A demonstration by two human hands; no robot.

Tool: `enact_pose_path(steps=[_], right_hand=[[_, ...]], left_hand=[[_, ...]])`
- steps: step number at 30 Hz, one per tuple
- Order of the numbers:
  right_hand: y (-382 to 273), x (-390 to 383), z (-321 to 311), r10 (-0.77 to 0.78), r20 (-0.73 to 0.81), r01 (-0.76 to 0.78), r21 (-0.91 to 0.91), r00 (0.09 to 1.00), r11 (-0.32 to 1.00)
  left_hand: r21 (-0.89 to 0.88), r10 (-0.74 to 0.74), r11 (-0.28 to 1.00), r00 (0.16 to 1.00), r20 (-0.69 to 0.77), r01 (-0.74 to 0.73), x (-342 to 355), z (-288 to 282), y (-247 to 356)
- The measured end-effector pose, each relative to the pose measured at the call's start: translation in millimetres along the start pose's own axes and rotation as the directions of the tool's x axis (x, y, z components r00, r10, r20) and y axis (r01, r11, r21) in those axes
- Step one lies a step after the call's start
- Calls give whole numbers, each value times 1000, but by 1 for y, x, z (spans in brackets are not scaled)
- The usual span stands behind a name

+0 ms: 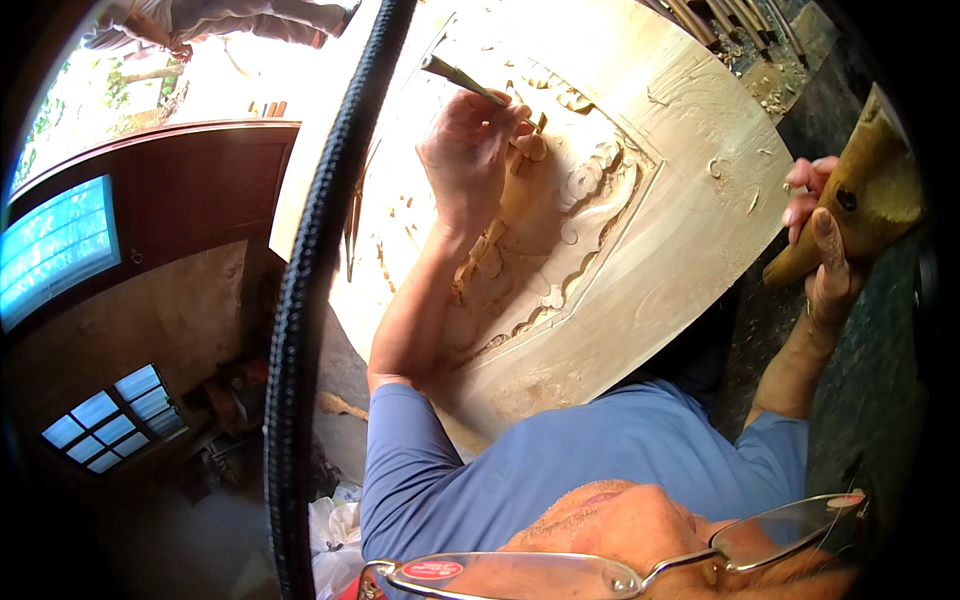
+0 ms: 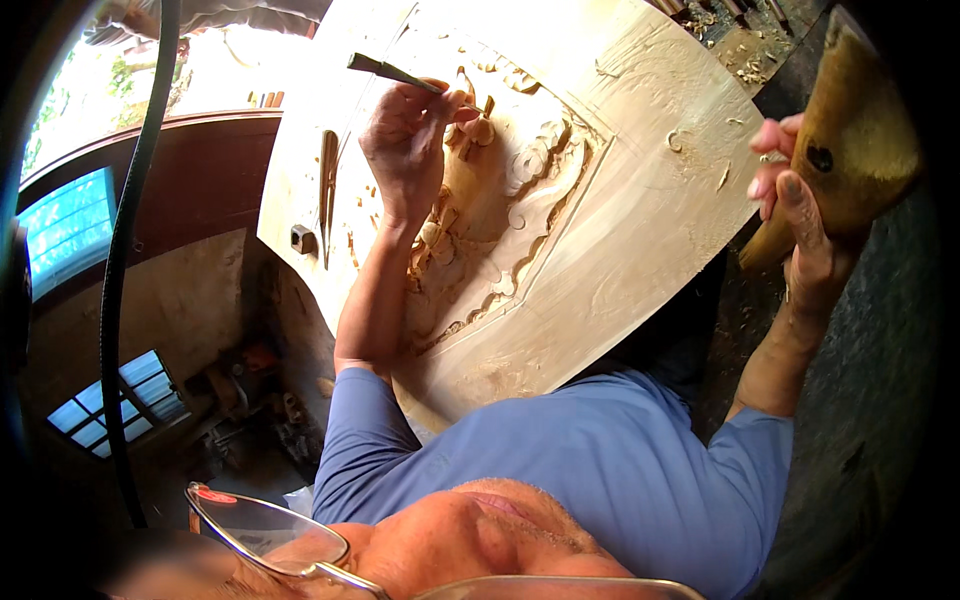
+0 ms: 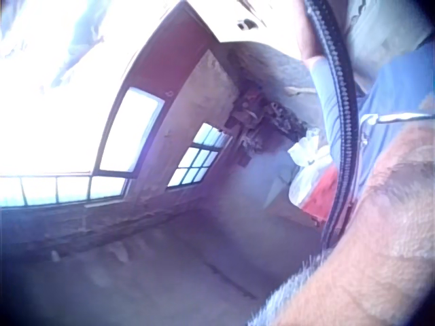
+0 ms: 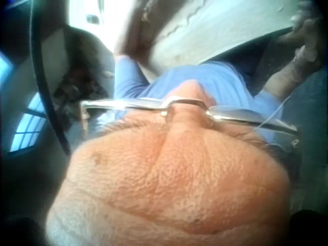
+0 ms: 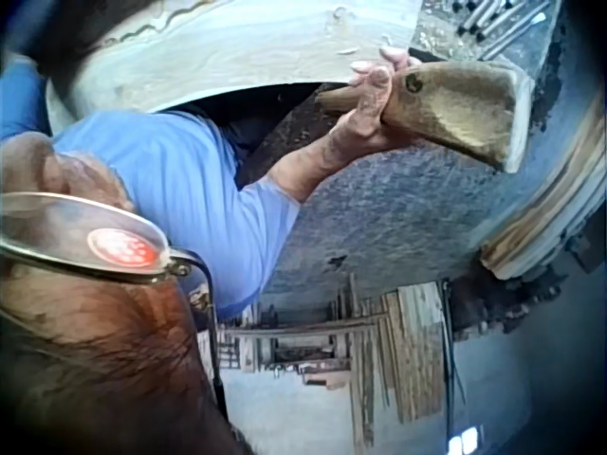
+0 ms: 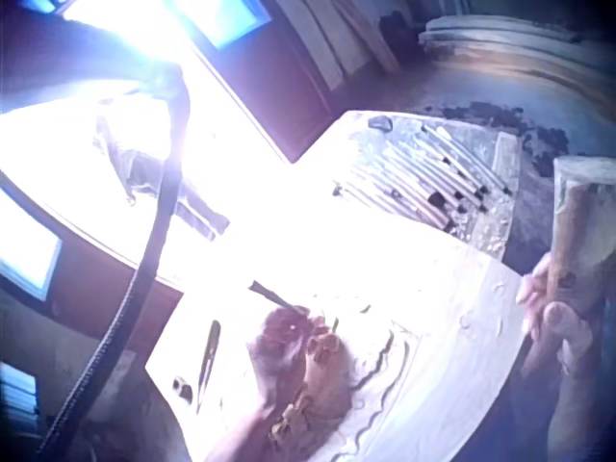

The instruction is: The person carves a wooden plaque by holding a chisel against the wood and striking it with a wooden mallet. They work on detailed figures in the center of the board, using different chisels from a nearby rack.

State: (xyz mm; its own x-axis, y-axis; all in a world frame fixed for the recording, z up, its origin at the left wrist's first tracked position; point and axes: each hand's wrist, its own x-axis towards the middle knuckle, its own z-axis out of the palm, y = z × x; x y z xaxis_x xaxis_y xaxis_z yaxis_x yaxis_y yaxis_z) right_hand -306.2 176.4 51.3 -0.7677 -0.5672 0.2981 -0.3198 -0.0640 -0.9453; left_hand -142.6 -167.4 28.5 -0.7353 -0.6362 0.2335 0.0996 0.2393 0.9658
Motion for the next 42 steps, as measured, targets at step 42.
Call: enact_pose_path(steps=[42], right_hand=[[-33,168,158,-707,430,784,-549,562,289]], left_hand=[[483,103,851,966,236,-209,14,-10,7]])
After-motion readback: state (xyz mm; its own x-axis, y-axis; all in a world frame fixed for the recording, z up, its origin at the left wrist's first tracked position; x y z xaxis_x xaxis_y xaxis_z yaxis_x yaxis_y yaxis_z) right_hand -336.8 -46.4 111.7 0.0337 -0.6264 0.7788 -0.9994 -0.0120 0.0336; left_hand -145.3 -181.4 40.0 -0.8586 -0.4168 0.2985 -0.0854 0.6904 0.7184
